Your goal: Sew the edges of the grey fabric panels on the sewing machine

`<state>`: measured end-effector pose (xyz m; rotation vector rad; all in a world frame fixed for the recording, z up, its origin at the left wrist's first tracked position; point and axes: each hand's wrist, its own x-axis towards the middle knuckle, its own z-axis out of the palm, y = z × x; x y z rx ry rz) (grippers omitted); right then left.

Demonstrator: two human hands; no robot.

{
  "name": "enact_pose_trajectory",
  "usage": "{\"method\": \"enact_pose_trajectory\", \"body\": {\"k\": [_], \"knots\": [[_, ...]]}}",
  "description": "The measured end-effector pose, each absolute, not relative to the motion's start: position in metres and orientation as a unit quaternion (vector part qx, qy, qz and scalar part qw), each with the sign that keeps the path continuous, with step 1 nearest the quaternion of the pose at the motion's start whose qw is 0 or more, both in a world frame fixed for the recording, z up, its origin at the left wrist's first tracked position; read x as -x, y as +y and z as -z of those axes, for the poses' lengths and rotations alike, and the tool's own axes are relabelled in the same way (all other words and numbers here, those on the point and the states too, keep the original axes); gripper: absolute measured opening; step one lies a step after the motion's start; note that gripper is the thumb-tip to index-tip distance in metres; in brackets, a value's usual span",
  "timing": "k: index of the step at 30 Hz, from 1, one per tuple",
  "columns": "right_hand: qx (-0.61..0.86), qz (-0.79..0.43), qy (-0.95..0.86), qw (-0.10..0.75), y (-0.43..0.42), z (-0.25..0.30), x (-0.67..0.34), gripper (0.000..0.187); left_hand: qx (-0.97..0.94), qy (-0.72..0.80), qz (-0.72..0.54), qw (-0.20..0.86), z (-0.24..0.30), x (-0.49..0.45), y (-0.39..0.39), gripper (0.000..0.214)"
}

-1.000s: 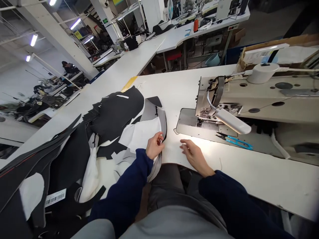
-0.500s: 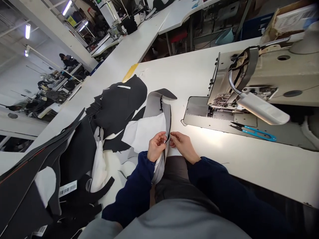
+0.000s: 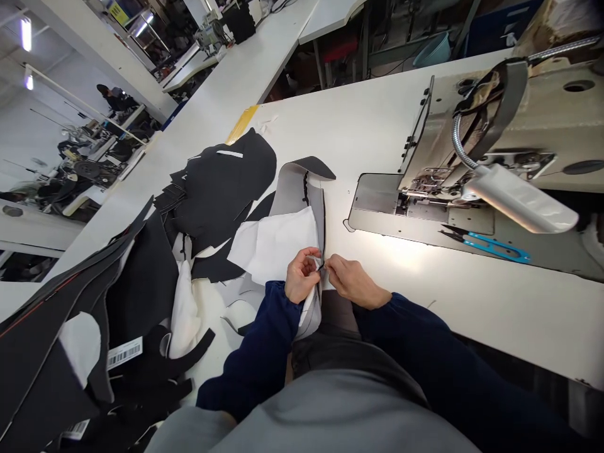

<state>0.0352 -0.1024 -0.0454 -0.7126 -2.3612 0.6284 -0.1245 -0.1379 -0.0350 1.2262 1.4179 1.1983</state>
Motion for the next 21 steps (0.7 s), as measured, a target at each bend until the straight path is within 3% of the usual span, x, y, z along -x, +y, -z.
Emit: {"method": "enact_pose_trajectory", "body": {"k": [5, 9, 12, 15, 18, 21], "knots": [[0.174, -0.143, -0.950, 0.215, -0.117, 0.049, -0.045, 0.017, -0.603, 0.573, -0.431, 0.349, 0.039, 0.136, -0.129, 0.043], [0.345, -0.148, -0.887, 0.268, -0.108, 0.050, -0.104, 0.021, -0.721, 0.564, -0.326, 0.238, 0.027, 0.147, -0.132, 0.029], [0.501, -0.015, -0.821, 0.272, -0.087, 0.046, -0.173, 0.022, -0.745, 0.607, -0.226, 0.156, 0.015, 0.141, -0.136, 0.039], [0.613, 0.132, -0.761, 0.165, -0.064, 0.049, -0.228, 0.035, -0.733, 0.662, -0.127, 0.092, 0.012, 0.125, -0.133, 0.046], [0.640, 0.140, -0.752, 0.066, -0.049, 0.060, -0.255, 0.034, -0.728, 0.679, -0.082, 0.050, 0.016, 0.111, -0.125, 0.016], [0.646, 0.135, -0.747, 0.086, -0.044, 0.068, -0.256, 0.028, -0.716, 0.685, -0.115, 0.069, 0.023, 0.107, -0.118, 0.013]]}}
